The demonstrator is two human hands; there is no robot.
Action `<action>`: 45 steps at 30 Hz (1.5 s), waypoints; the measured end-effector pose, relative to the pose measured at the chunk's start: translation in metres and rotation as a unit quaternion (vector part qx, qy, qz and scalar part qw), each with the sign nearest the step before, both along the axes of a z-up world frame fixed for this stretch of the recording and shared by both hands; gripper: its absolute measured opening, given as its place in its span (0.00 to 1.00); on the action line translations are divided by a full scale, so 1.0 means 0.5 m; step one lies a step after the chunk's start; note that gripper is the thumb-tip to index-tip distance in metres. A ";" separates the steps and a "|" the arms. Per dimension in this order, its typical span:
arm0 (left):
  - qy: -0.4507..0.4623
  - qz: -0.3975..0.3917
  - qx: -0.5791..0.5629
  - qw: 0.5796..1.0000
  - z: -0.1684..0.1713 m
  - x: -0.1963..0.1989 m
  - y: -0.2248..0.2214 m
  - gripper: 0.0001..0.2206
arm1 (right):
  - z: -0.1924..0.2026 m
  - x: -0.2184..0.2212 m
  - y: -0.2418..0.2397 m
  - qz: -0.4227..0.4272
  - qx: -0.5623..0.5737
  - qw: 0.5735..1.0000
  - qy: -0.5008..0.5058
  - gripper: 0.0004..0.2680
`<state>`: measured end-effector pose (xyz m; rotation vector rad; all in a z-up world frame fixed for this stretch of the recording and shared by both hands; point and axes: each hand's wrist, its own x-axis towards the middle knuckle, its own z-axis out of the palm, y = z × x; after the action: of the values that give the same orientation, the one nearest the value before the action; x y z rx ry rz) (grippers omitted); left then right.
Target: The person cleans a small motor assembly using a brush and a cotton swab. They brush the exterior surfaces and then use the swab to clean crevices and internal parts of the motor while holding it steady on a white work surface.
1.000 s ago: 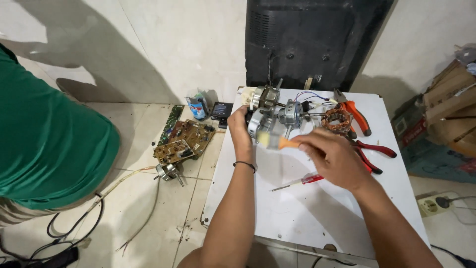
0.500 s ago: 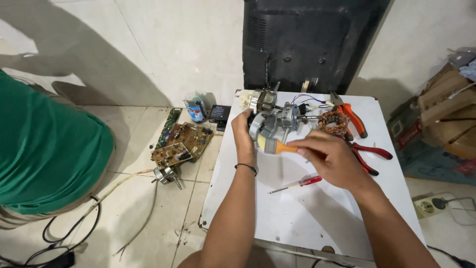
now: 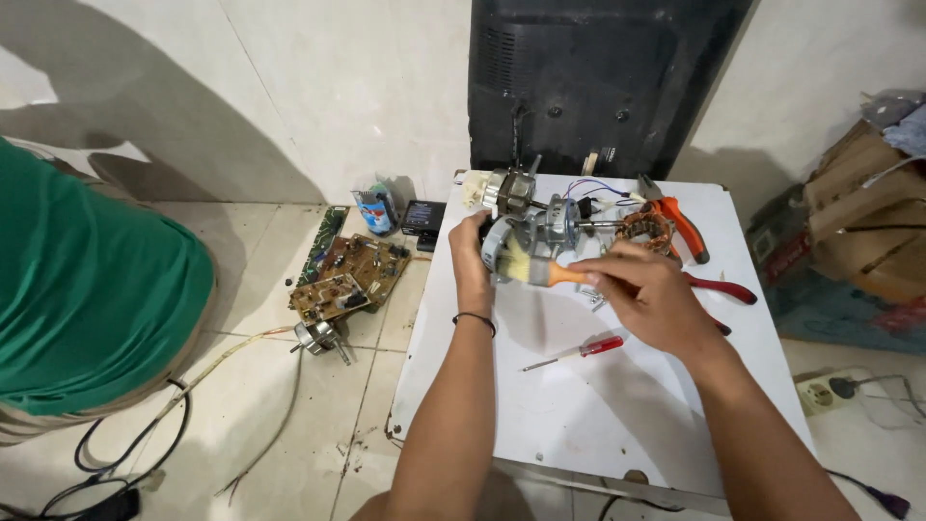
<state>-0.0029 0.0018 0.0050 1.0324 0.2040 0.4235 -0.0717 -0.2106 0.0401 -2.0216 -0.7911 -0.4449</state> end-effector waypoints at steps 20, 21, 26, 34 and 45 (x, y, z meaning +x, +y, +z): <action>-0.005 -0.037 -0.090 0.995 -0.013 0.015 -0.003 0.16 | -0.077 0.107 -0.086 -0.004 0.517 0.815 0.260 0.05; 0.013 -0.038 -0.091 0.995 -0.009 0.012 -0.005 0.15 | -0.092 0.114 -0.099 0.022 0.495 0.826 0.270 0.09; -0.020 -0.062 -0.065 0.996 -0.041 0.029 -0.015 0.12 | -0.128 0.152 -0.125 -0.081 0.557 0.766 0.311 0.10; 0.004 -0.065 -0.100 0.993 -0.021 0.031 -0.019 0.09 | -0.092 0.128 -0.113 0.018 0.471 0.826 0.310 0.01; 0.051 -0.006 -0.018 0.999 -0.040 0.044 -0.032 0.10 | 0.021 0.053 -0.005 -0.061 0.365 0.916 0.154 0.09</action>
<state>0.0189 -0.0141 -0.0152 1.0211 0.2950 0.3545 -0.0452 -0.2131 0.0508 -1.3830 -0.2366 -0.3996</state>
